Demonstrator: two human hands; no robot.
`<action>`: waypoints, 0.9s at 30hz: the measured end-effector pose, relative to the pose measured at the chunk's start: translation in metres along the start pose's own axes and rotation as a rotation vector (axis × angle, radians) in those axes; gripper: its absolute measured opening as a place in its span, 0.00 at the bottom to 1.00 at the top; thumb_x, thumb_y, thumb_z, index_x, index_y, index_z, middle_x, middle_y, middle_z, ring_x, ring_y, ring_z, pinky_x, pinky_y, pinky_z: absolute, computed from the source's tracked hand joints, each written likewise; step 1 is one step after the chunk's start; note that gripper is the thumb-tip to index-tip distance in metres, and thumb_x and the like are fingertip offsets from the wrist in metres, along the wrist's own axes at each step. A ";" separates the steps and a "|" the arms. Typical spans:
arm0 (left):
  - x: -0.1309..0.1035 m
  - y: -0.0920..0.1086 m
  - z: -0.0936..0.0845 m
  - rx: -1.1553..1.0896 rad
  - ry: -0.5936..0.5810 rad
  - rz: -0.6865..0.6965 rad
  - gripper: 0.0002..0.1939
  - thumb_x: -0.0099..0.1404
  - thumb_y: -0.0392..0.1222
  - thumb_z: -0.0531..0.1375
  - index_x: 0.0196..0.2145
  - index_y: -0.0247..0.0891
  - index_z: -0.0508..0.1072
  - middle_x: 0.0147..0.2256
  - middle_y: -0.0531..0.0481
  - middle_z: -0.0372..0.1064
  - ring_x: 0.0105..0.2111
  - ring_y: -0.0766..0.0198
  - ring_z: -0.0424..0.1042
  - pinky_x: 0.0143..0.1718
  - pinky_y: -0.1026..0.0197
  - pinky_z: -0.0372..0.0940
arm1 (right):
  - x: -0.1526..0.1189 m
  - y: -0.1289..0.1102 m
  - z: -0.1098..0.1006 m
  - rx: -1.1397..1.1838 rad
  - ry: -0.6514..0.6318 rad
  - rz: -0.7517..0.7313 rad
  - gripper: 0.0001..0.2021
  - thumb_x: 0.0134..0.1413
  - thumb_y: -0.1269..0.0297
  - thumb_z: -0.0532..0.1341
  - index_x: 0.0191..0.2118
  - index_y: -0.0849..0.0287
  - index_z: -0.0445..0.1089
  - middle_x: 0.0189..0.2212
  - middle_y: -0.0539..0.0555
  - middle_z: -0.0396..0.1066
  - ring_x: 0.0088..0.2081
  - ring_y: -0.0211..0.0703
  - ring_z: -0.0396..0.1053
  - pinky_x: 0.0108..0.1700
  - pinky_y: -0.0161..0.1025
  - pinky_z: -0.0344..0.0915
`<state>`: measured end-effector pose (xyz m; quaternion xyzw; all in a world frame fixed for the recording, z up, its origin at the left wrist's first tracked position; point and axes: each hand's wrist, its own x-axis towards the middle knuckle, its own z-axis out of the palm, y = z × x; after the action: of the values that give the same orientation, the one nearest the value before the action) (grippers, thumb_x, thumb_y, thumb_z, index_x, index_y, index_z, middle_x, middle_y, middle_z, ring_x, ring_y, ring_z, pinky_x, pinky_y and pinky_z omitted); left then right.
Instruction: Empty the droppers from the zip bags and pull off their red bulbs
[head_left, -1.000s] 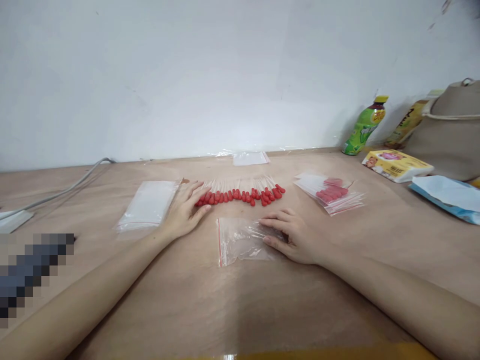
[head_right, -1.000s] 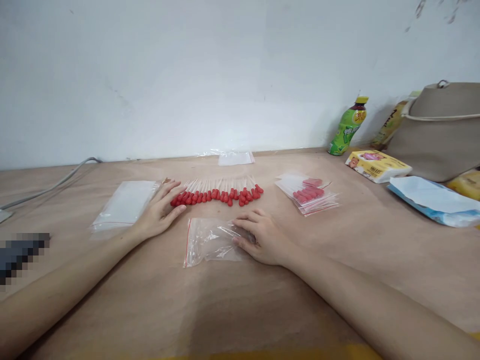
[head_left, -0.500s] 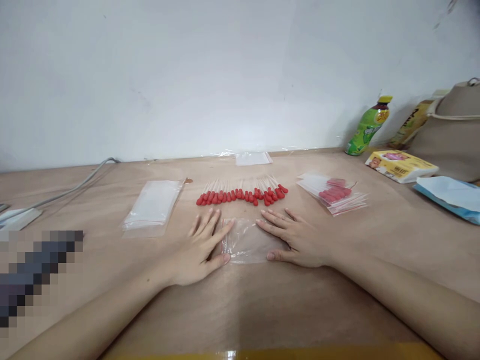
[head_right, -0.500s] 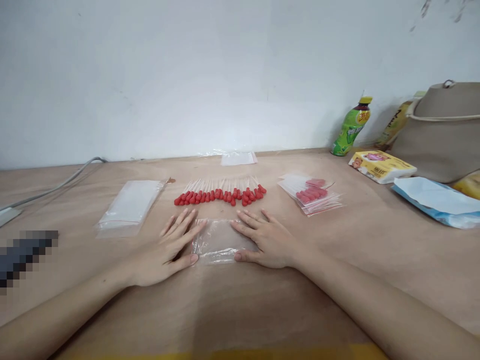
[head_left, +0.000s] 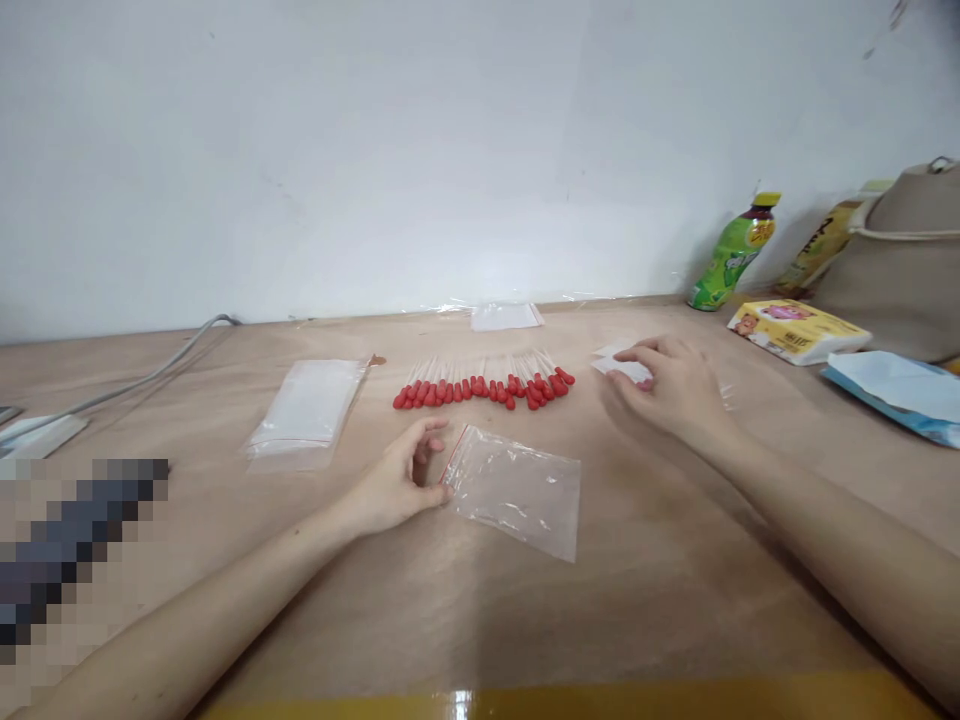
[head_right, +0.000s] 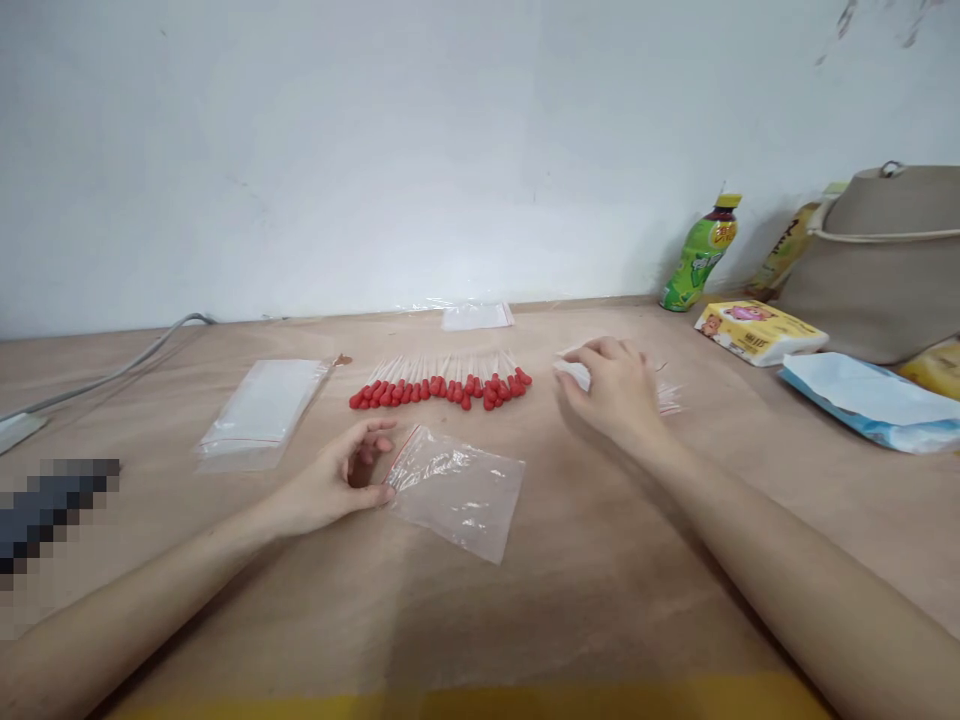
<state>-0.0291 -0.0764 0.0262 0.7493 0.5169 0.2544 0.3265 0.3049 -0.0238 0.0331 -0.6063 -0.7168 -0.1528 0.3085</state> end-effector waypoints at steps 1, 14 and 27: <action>0.001 0.001 -0.004 -0.024 -0.034 -0.062 0.33 0.48 0.39 0.62 0.52 0.38 0.56 0.37 0.49 0.64 0.32 0.64 0.66 0.33 0.60 0.63 | 0.003 0.008 0.000 -0.067 -0.042 0.064 0.17 0.50 0.53 0.55 0.40 0.59 0.71 0.41 0.60 0.69 0.44 0.56 0.64 0.44 0.52 0.57; 0.005 0.012 -0.034 -0.027 -0.172 -0.023 0.10 0.57 0.46 0.56 0.27 0.36 0.63 0.24 0.55 0.61 0.25 0.69 0.62 0.28 0.64 0.59 | 0.014 0.045 0.010 -0.146 -0.217 0.284 0.21 0.50 0.53 0.53 0.40 0.66 0.72 0.41 0.64 0.70 0.41 0.53 0.67 0.39 0.43 0.60; 0.032 -0.069 -0.179 0.305 0.441 -0.233 0.12 0.58 0.48 0.57 0.30 0.34 0.68 0.26 0.55 0.63 0.26 0.71 0.60 0.28 0.69 0.57 | 0.024 0.077 0.003 -0.108 -0.343 0.392 0.15 0.47 0.54 0.57 0.32 0.59 0.76 0.25 0.60 0.71 0.24 0.45 0.62 0.28 0.40 0.52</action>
<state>-0.1894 0.0114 0.0935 0.6518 0.6904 0.2913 0.1169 0.3760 0.0139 0.0339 -0.7663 -0.6183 -0.0233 0.1734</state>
